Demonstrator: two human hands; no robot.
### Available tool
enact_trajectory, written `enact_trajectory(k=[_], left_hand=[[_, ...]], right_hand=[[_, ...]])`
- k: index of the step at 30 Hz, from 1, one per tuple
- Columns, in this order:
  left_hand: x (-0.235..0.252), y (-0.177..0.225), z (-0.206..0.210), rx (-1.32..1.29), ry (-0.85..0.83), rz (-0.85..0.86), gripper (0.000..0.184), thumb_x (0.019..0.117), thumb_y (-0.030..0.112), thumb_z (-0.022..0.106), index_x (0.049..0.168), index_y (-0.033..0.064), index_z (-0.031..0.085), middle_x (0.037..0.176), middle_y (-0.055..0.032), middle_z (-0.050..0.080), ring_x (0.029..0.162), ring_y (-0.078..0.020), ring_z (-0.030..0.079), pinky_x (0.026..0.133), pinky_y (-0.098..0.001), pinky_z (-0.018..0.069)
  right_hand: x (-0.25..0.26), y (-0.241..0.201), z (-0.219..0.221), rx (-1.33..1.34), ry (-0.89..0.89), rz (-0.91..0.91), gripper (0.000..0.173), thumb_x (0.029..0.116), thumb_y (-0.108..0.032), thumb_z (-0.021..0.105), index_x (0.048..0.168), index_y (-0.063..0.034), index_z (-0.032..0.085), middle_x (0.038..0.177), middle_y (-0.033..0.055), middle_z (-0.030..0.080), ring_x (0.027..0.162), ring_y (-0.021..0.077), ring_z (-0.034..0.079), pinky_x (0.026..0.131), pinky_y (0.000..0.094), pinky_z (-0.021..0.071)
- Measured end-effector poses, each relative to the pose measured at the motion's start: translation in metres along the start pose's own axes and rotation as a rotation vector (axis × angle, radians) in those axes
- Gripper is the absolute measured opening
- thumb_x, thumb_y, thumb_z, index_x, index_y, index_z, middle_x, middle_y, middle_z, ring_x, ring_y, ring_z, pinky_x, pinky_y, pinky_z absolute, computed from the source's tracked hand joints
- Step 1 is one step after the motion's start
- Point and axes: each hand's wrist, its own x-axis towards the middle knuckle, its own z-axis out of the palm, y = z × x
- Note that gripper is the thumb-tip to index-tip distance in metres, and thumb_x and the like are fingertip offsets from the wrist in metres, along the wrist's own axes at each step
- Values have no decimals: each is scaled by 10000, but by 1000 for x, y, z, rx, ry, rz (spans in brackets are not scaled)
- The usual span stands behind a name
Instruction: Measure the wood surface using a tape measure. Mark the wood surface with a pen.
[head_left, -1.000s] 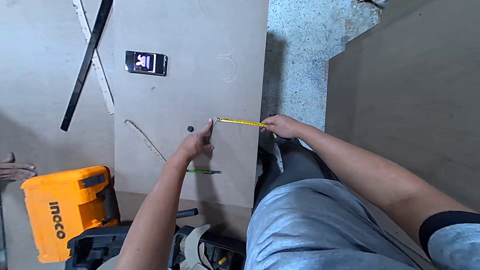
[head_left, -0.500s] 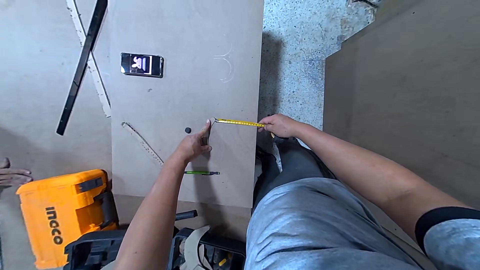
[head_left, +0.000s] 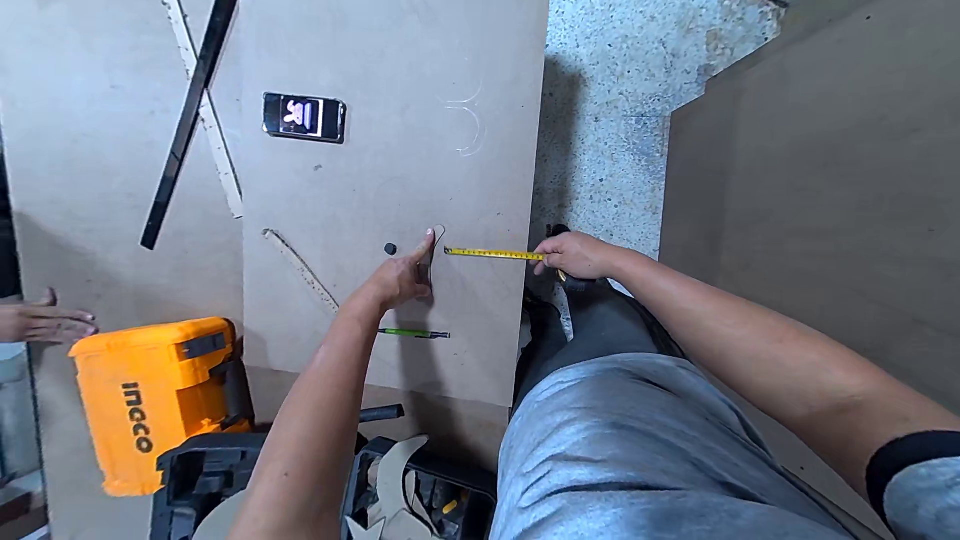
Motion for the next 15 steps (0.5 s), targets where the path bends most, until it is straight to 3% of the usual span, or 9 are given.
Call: enact_trajectory(k=[5, 8, 12, 15], left_hand=[[-1, 2, -3, -36, -16, 11, 1208, 859, 111, 831, 1654, 412, -28, 1145, -212, 723, 1061, -391, 703, 979, -627, 518], [-1, 0, -2, -36, -13, 21, 1180, 874, 192, 834, 1657, 401, -24, 1104, -193, 735, 1038, -368, 710, 973, -624, 520], [0, 0, 0, -4, 10, 19, 1147, 892, 316, 826, 1659, 390, -23, 1038, -189, 739, 994, -361, 715, 953, -623, 526], [1, 0, 1, 6, 19, 13, 1156, 885, 325, 832, 1659, 393, -24, 1029, -202, 737, 988, -381, 711, 937, -637, 525]], right_hand=[[-15, -3, 47, 19, -124, -6, 303, 1100, -207, 460, 1184, -186, 751, 1140, -26, 755, 1058, 135, 696, 963, 460, 538], [-13, -6, 68, 31, -145, 2, 307, 1102, -204, 445, 1155, -177, 746, 1077, -11, 752, 1005, 144, 699, 925, 457, 547], [-11, -10, 73, 17, -148, 25, 296, 1103, -208, 446, 1137, -159, 736, 999, 2, 743, 923, 143, 696, 858, 429, 556], [-11, -16, 70, -11, -158, 45, 301, 1110, -219, 431, 1123, -145, 722, 978, -10, 745, 910, 132, 696, 852, 414, 553]])
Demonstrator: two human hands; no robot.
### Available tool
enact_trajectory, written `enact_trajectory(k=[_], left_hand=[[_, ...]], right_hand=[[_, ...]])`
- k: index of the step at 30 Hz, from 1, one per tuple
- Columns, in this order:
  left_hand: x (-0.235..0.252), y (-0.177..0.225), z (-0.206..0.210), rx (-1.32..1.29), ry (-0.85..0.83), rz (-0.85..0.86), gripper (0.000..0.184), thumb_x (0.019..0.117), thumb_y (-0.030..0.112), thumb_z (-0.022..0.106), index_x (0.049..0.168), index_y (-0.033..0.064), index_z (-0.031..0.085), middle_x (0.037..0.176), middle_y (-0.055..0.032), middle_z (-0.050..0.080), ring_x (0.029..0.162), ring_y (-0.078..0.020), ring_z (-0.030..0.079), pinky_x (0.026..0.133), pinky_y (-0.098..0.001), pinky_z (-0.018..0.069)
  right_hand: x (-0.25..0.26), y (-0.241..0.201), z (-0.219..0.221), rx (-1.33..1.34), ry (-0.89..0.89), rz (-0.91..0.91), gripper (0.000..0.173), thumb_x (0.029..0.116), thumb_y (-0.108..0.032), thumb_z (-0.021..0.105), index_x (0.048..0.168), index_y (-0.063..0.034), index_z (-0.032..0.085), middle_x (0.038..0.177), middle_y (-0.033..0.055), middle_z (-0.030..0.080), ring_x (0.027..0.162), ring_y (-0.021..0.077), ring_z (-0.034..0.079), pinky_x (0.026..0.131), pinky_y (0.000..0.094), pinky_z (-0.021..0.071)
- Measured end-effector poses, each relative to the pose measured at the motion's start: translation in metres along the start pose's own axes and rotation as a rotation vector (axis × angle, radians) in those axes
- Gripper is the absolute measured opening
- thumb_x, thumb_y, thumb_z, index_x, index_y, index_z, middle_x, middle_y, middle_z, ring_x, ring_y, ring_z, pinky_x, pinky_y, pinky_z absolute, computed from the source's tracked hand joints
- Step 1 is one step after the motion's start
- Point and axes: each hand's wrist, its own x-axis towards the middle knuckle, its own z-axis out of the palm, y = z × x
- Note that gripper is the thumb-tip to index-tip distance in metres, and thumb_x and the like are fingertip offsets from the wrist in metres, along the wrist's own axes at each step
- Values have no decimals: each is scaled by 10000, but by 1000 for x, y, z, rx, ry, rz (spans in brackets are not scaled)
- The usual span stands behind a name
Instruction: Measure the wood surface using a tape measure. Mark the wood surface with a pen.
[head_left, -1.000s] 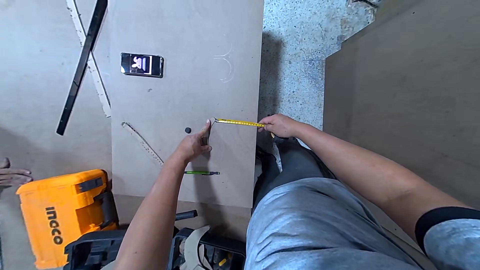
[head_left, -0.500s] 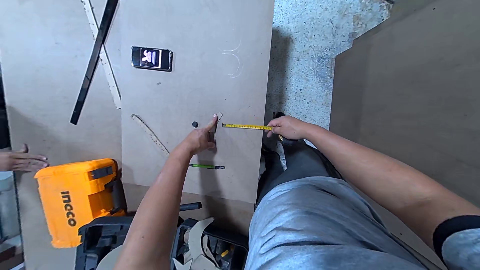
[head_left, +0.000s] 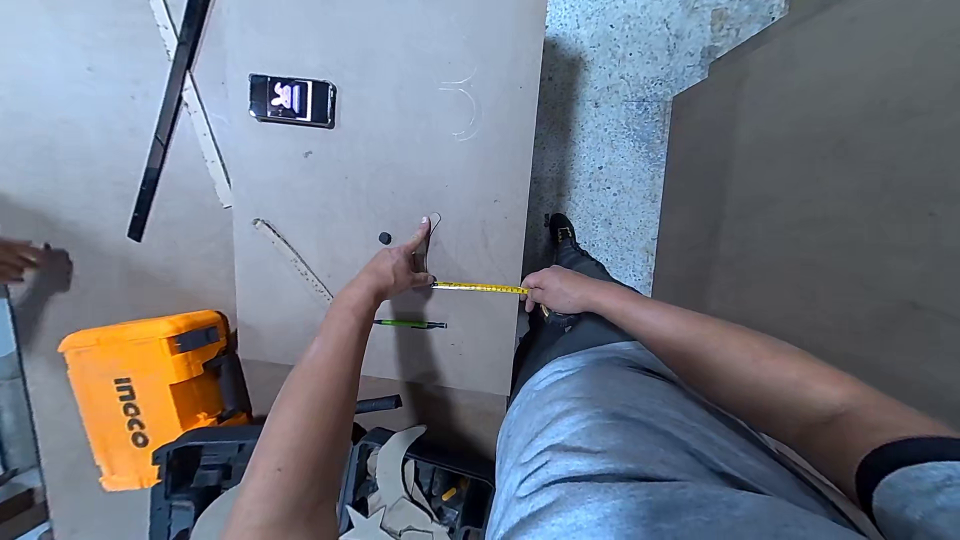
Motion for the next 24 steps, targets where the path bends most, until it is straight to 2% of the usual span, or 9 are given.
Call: enact_trajectory(k=[6, 10, 14, 19, 24], left_hand=[[-1, 3, 0, -21, -6, -25, 1188, 865, 298, 854, 1655, 405, -26, 1128, -224, 725, 1054, -404, 703, 963, -660, 513], [1, 3, 2, -5, 2, -34, 1187, 869, 299, 850, 1652, 415, -35, 1085, -209, 734, 1018, -385, 713, 950, -643, 526], [2, 1, 3, -7, 4, -34, 1208, 861, 269, 859, 1653, 408, -42, 1029, -207, 730, 967, -372, 714, 928, -620, 537], [1, 3, 2, 10, 5, -34, 1201, 865, 262, 855, 1655, 400, -39, 1082, -219, 727, 1019, -393, 708, 947, -636, 526], [0, 2, 1, 9, 1, -22, 1208, 863, 267, 856, 1656, 392, -47, 1042, -205, 734, 984, -377, 715, 932, -628, 536]], right_hand=[[1, -5, 3, 1, 15, 13, 297, 1110, -213, 427, 1100, -116, 708, 987, 4, 748, 929, 152, 702, 866, 428, 556], [1, -7, 2, 4, 6, 37, 283, 1109, -231, 436, 1085, -116, 693, 971, 3, 745, 918, 146, 699, 857, 424, 552], [4, -8, 4, 29, 14, 78, 251, 1098, -247, 457, 1043, -111, 660, 912, 15, 726, 852, 159, 691, 795, 428, 552], [5, -10, 5, 43, 6, 90, 238, 1100, -235, 453, 1076, -105, 651, 931, 18, 731, 864, 162, 697, 806, 420, 555], [5, -12, 5, 52, 12, 107, 231, 1101, -233, 453, 1075, -109, 646, 932, 7, 741, 865, 148, 705, 810, 416, 561]])
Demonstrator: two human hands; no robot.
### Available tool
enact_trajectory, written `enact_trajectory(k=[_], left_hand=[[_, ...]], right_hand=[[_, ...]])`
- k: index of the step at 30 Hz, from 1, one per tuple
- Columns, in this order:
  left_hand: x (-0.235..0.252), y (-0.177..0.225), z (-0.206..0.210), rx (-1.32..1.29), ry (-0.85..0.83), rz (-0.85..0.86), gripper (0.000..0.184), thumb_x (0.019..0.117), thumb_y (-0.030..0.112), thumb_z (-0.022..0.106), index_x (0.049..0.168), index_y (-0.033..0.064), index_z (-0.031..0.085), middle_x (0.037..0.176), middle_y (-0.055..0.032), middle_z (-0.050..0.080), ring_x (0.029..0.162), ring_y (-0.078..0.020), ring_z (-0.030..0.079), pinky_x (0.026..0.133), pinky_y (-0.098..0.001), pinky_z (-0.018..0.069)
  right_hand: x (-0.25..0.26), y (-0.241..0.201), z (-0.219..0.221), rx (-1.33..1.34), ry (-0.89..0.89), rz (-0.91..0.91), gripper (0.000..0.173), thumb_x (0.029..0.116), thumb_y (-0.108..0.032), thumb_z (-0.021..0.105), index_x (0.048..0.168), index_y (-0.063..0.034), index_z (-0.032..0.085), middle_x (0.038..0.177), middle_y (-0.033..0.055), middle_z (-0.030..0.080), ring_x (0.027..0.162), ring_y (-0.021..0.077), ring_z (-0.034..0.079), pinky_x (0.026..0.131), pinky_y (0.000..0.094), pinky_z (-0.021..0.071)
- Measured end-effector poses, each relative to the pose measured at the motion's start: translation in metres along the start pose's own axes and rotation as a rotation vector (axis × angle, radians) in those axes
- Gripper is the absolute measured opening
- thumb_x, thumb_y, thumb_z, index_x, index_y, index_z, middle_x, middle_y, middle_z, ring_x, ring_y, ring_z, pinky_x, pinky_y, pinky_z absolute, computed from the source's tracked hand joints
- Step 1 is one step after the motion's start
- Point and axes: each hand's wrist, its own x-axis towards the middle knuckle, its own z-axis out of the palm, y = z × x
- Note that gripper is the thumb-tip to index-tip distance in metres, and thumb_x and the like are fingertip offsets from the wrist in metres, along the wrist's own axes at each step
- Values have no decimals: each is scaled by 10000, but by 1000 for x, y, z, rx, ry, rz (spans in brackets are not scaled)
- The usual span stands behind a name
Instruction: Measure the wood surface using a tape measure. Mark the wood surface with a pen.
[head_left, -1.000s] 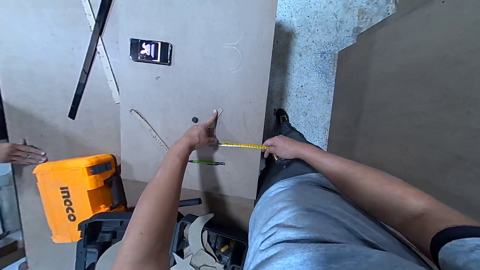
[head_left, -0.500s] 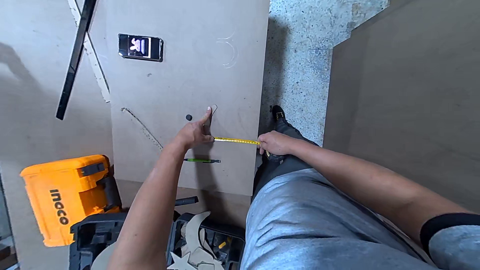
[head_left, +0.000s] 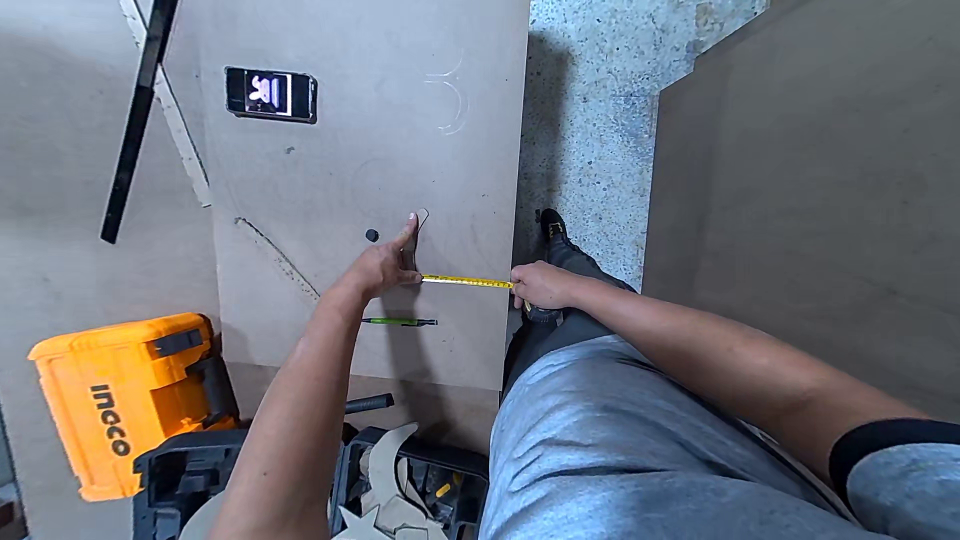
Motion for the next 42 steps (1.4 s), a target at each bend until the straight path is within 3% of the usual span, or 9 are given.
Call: enact_trajectory(k=[11, 20, 22, 26, 29, 32, 39, 42], left_hand=[[-2, 2, -2, -46, -11, 6, 1201, 867, 228, 853, 1653, 406, -38, 1086, -192, 737, 998, -350, 729, 940, -607, 555], [2, -1, -2, -17, -14, -15, 1225, 853, 263, 865, 1647, 428, -53, 1059, -210, 729, 985, -385, 713, 927, -630, 541], [0, 0, -2, -14, -9, -6, 1157, 893, 296, 827, 1653, 415, -37, 1066, -204, 732, 984, -376, 715, 933, -625, 538], [-3, 3, -3, -3, 27, -9, 845, 1052, 330, 603, 1661, 399, 21, 1101, -233, 720, 965, -403, 714, 906, -634, 542], [-2, 5, 1, 19, 51, -33, 824, 1067, 258, 566, 1657, 421, 14, 1110, -251, 713, 984, -436, 704, 898, -647, 533], [-6, 10, 3, 24, 94, -68, 827, 1054, 240, 567, 1650, 451, 34, 1124, -249, 713, 1019, -449, 696, 895, -669, 527], [-14, 20, 4, -18, 141, -181, 898, 954, 243, 667, 1614, 545, 137, 1190, -231, 708, 1079, -461, 678, 884, -700, 524], [-24, 31, -3, -66, 116, -205, 792, 994, 269, 587, 1616, 529, 170, 1307, -202, 677, 1197, -459, 640, 971, -712, 489]], right_hand=[[-2, -4, 3, -8, 33, 20, 228, 1089, -226, 461, 1065, -104, 652, 910, 33, 729, 839, 178, 705, 788, 438, 568], [2, -5, 5, -31, 31, 61, 216, 1080, -236, 471, 1040, -111, 642, 912, 34, 727, 848, 189, 704, 768, 446, 564], [1, -4, 4, -28, 32, 40, 215, 1079, -240, 475, 1043, -114, 645, 905, 27, 730, 843, 184, 703, 772, 446, 563], [-11, 6, -5, -34, 25, -64, 253, 1089, -276, 480, 1037, -133, 681, 868, -15, 729, 805, 134, 685, 784, 415, 550], [-28, 15, -22, -61, 105, -106, 295, 1097, -289, 494, 986, -139, 722, 805, -29, 728, 735, 117, 683, 747, 393, 561], [-39, 22, -53, -90, 176, -51, 315, 1101, -306, 482, 968, -127, 704, 806, -5, 718, 754, 147, 684, 757, 427, 556], [-8, -20, -131, -284, 410, -87, 233, 1031, -305, 581, 1175, -155, 688, 948, 73, 727, 879, 250, 719, 794, 539, 594], [35, -58, -168, -477, 389, -145, 332, 1037, -338, 505, 1247, -134, 663, 1102, 115, 724, 1040, 296, 710, 902, 556, 572]])
